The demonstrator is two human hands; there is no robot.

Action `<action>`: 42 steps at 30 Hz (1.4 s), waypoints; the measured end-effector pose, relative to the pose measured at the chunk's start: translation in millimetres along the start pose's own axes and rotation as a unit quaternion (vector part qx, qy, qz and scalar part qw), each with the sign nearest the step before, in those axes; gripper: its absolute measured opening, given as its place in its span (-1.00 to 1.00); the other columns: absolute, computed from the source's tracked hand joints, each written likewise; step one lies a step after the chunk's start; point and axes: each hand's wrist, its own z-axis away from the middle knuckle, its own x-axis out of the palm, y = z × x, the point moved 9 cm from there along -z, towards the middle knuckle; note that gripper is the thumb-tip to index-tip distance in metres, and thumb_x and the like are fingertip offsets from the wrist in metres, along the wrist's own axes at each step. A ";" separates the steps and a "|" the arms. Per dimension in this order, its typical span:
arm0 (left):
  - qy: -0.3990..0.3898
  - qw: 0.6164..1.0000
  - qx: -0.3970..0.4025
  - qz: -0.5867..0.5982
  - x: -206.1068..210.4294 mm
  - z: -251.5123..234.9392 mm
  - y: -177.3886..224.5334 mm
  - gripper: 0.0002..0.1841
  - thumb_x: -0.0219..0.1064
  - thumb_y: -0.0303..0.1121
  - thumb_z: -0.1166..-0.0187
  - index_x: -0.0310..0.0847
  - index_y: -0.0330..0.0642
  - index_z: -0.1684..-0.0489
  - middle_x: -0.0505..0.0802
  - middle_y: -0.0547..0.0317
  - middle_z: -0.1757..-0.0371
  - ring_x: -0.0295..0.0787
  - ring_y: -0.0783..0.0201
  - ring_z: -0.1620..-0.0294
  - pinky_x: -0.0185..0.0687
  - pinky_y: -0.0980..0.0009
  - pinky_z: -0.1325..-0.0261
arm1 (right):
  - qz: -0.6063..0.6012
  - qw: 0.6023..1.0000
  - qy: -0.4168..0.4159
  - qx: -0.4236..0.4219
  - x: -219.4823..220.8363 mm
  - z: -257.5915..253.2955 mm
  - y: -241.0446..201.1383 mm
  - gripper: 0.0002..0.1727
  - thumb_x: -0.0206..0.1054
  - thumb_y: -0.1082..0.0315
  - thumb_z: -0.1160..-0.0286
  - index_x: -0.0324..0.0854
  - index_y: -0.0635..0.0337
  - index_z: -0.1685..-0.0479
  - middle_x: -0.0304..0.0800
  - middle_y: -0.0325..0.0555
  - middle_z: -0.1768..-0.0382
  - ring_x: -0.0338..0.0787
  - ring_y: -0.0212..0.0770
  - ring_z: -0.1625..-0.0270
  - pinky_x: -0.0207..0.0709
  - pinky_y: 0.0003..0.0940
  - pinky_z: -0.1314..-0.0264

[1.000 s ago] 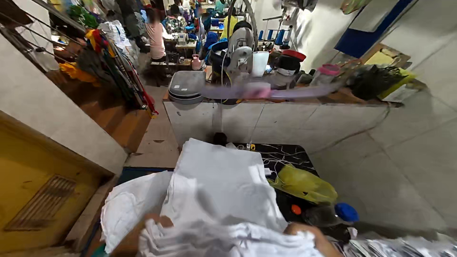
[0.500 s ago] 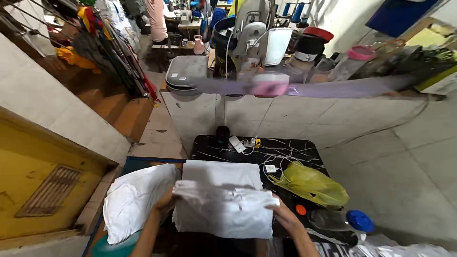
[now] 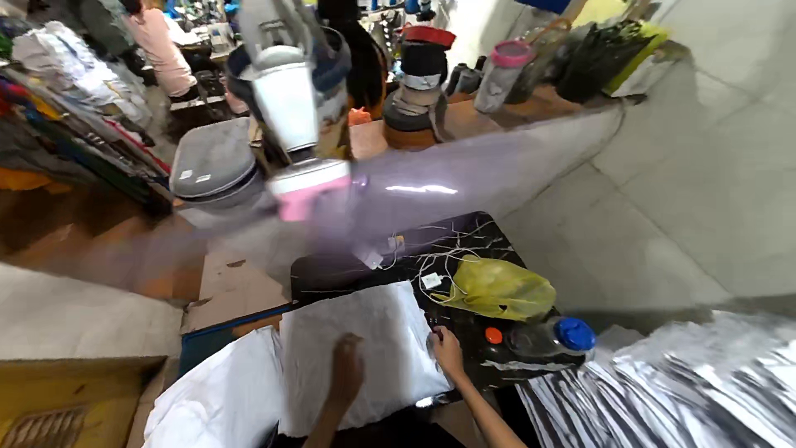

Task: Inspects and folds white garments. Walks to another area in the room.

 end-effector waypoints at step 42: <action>-0.287 0.935 0.181 -0.102 134.7 29.8 173.9 -0.45 0.25 -0.33 -0.64 0.47 0.09 -0.68 0.42 -0.13 -0.76 0.74 -0.15 -0.34 0.65 -0.04 -0.32 | -0.134 0.988 -0.077 0.011 22.0 -113.4 -37.7 -0.59 0.19 0.24 -0.76 0.61 0.29 -0.41 0.74 0.27 -0.29 0.72 0.19 -0.38 0.51 0.19 -0.51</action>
